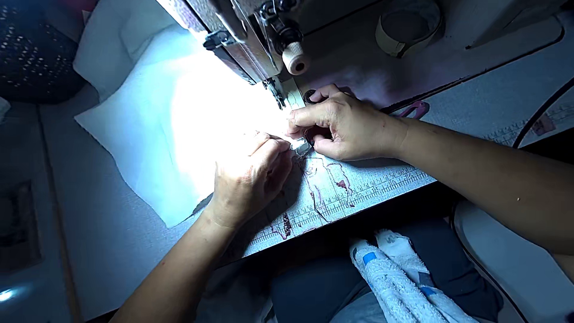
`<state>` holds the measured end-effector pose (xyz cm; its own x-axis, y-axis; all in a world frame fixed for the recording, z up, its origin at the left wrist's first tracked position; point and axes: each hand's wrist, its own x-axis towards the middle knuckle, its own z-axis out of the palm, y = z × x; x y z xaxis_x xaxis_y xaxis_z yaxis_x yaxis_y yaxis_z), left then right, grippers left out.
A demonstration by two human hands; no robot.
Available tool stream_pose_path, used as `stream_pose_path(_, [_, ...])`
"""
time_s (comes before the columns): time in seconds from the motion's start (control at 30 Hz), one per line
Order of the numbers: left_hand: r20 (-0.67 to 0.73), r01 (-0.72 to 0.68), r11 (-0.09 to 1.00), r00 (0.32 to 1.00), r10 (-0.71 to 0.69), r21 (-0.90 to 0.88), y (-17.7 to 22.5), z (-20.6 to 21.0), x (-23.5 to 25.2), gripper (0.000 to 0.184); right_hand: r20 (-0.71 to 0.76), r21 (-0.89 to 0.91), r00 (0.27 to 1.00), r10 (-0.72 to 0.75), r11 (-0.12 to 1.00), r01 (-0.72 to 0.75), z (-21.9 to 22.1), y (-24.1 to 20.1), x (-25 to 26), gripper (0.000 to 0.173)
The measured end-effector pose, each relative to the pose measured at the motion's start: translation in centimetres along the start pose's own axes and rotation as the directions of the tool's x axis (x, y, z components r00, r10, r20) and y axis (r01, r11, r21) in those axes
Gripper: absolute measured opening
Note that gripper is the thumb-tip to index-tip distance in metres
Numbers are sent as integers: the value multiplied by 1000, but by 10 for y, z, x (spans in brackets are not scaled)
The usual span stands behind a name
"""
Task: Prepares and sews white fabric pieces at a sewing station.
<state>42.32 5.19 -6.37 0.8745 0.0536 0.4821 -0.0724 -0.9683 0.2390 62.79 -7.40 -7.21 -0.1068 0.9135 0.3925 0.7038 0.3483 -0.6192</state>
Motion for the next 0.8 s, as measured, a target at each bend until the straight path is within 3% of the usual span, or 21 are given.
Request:
stream_pose_path(0.17, [-22,-22,996,999,24,86,0,1,-1,19,-12,-39,1000,-15,999,15,2,-1,0,19])
stream_pose_path(0.4, [36,-13,994,999,9,110,8,3,-1,20,0,-74,999,-40,997,40,0,1,1,22])
stream_pose_path(0.6, [51,-11,965,999,-2,260,16,9,1,21,-20,-8,1000,-9,1000,9,0,1,2,21])
stream_pose_path(0.67, [43,48,982,997,-57,185,14,7,5,21,-11,21,1000,17,1000,-17,-2,1,3,22])
stream_pose_path(0.8, [41,191,967,982,-186,-168,-1,0,8,18,-12,62,999,47,997,-46,-3,2,4,25])
